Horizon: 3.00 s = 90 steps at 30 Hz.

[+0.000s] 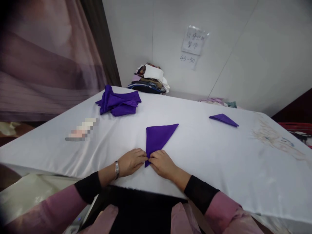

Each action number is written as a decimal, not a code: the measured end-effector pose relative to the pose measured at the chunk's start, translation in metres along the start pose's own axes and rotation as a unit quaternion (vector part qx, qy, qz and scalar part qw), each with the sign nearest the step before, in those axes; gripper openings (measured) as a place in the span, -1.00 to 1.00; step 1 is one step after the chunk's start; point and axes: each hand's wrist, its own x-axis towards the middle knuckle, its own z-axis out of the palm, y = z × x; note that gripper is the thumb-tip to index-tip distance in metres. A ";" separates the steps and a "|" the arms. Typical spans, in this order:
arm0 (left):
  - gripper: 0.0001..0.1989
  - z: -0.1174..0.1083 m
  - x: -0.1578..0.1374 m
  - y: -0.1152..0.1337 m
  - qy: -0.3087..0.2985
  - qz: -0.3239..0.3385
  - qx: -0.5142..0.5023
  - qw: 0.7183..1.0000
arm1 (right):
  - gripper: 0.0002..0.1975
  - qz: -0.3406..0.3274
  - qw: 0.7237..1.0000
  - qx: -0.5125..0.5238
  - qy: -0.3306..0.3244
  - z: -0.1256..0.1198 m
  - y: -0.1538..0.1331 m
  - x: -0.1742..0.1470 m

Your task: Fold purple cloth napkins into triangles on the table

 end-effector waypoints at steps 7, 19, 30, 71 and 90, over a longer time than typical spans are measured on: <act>-0.84 0.008 0.012 -0.011 0.046 0.044 0.035 0.997 | -0.76 0.018 1.000 0.015 0.014 0.003 -0.001 -0.001; -0.96 -0.002 0.017 0.025 0.074 -0.033 -0.190 0.978 | -0.81 0.083 0.987 0.121 0.072 0.004 -0.020 -0.025; -0.84 0.018 0.053 -0.016 0.068 -0.058 -0.177 0.980 | -0.85 0.176 0.831 0.509 -0.137 -0.044 -0.004 -0.024; -0.48 0.024 0.037 -0.016 0.079 -0.306 -0.070 0.946 | -0.94 0.361 0.864 0.339 0.089 -0.007 0.141 0.073; -0.55 0.022 0.007 -0.004 0.158 -0.285 -0.038 0.945 | -0.81 0.392 0.908 0.125 0.075 -0.005 0.135 0.080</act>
